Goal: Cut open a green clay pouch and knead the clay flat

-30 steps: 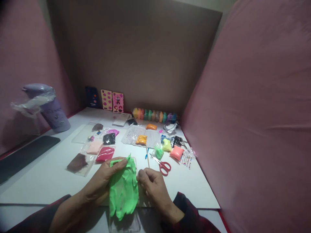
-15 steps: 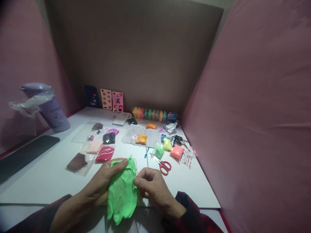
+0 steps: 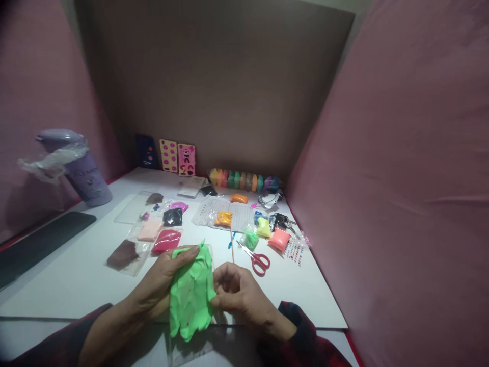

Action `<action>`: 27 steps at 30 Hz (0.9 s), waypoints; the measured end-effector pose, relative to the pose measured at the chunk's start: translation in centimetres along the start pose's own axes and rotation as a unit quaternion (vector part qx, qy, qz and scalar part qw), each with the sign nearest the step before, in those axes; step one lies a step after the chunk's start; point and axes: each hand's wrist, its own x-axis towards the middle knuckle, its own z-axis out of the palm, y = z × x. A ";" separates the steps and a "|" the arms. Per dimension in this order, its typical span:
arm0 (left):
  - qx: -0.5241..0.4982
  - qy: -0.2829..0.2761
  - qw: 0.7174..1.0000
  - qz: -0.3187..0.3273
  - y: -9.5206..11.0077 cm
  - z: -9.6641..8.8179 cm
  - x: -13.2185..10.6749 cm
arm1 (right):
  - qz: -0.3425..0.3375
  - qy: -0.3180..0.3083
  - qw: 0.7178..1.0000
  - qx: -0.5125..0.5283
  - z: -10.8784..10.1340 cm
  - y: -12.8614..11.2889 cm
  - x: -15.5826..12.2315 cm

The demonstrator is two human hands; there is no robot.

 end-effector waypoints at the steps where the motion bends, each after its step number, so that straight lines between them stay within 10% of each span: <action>1: 0.002 0.001 1.000 0.001 0.0 0.0 0.0 | 0.007 -0.008 1.000 -0.004 0.0 -0.1 -0.1; 14: 0.002 -0.002 1.000 0.003 0.1 0.4 -0.3 | 0.066 0.075 0.992 -0.074 0.5 0.0 0.1; 27: 0.004 0.031 0.999 0.010 0.2 0.1 0.0 | 0.079 -0.018 0.997 -0.019 -0.3 -0.2 -0.4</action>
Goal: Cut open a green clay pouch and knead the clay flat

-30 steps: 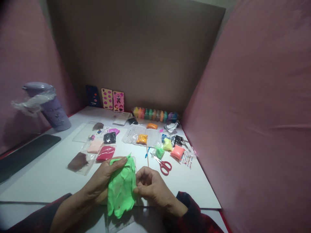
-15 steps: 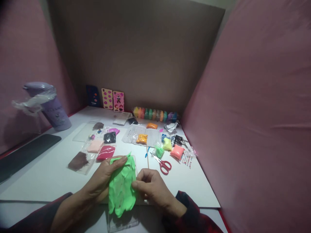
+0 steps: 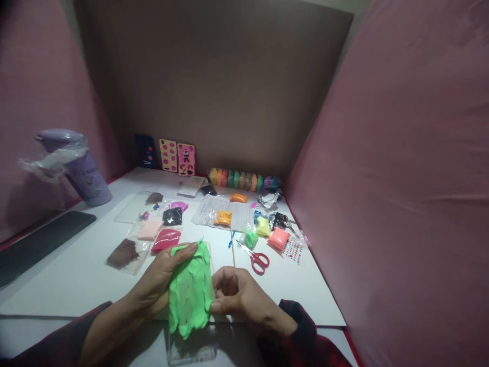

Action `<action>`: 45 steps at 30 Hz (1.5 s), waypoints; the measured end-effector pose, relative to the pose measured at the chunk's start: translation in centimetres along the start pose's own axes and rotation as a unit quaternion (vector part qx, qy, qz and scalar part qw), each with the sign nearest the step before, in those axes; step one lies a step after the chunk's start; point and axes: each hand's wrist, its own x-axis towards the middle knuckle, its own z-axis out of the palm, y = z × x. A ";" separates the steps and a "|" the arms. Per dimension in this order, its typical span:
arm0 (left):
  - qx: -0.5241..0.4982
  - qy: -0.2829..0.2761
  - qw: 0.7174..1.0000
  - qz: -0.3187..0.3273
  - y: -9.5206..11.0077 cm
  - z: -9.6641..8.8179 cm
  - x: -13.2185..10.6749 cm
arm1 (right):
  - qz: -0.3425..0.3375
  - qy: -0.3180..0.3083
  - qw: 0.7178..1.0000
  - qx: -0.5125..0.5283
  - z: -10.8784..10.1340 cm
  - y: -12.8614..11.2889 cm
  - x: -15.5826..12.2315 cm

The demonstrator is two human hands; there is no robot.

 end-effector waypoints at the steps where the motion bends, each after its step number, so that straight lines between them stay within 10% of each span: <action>1: 0.000 0.005 1.000 0.002 0.0 0.0 0.0 | 0.006 -0.005 1.000 -0.004 0.0 -0.1 -0.1; 45: 0.000 0.028 0.999 0.021 0.1 0.3 -0.1 | 0.037 0.003 0.998 -0.041 0.4 0.0 0.0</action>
